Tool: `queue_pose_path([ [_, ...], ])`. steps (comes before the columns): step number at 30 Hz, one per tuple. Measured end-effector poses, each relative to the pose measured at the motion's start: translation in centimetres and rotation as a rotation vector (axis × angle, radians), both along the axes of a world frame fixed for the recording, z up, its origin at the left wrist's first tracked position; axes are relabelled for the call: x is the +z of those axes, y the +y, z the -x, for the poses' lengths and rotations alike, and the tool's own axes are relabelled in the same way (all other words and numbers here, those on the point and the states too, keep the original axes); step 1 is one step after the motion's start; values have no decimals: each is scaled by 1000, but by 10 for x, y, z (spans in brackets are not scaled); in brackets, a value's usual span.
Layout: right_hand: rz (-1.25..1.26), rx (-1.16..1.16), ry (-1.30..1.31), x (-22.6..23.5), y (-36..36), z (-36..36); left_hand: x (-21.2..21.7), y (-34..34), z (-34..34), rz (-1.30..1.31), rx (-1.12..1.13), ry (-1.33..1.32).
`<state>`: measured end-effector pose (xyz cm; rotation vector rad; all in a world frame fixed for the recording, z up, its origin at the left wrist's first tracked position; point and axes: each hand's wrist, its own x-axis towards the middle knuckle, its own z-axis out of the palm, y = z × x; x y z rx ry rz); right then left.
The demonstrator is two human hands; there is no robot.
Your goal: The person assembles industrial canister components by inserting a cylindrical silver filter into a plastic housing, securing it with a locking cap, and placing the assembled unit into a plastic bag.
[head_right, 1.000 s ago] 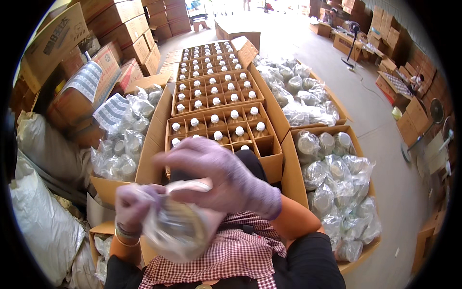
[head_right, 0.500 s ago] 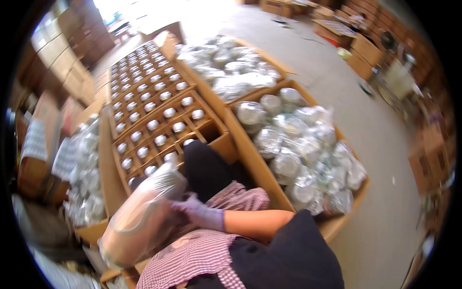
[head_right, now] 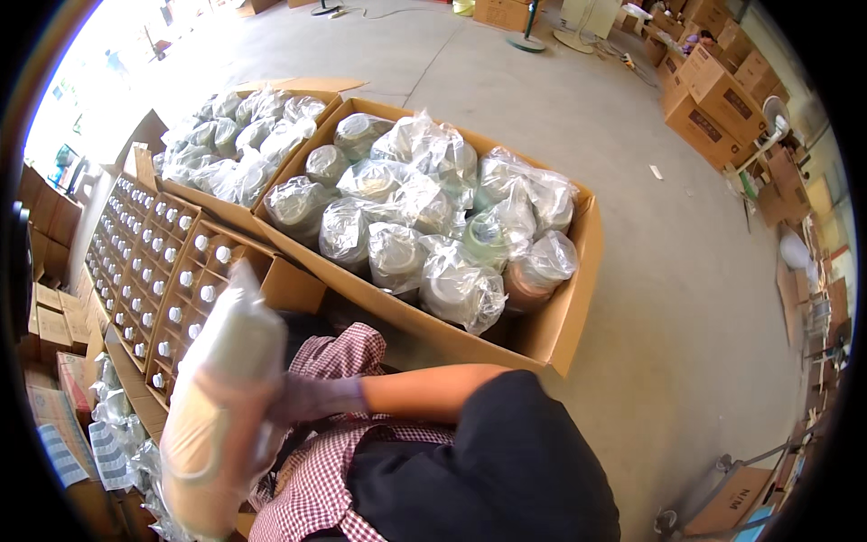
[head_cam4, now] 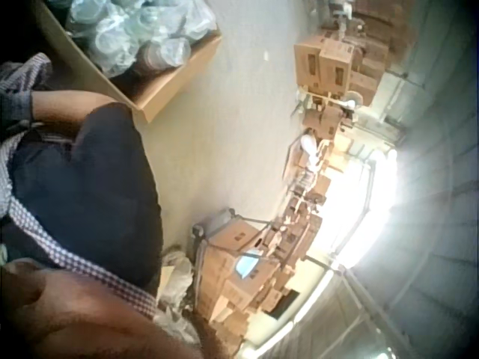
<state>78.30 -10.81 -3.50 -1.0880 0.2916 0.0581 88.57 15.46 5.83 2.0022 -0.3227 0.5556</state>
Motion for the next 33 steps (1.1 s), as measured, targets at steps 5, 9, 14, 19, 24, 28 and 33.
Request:
queue_pose_path([
  [5,503,-413,13,55,-133,190,10,-40,-17,76,-404,76],
  [9,1022,-646,193,116,-215,381,15,-86,-41,51,-748,130],
  [14,822,-476,919,200,-233,406,-1,-110,-30,136,-789,305],
  [19,1003,-259,704,110,-280,400,-13,-91,-25,143,-721,371],
  [24,1487,467,884,-20,-336,383,-12,-60,-24,97,-609,337],
  [28,1741,656,910,-72,-307,332,-30,-26,-30,186,-589,352],
  [33,1779,672,928,-45,-306,316,-42,-21,-33,180,-547,347],
])
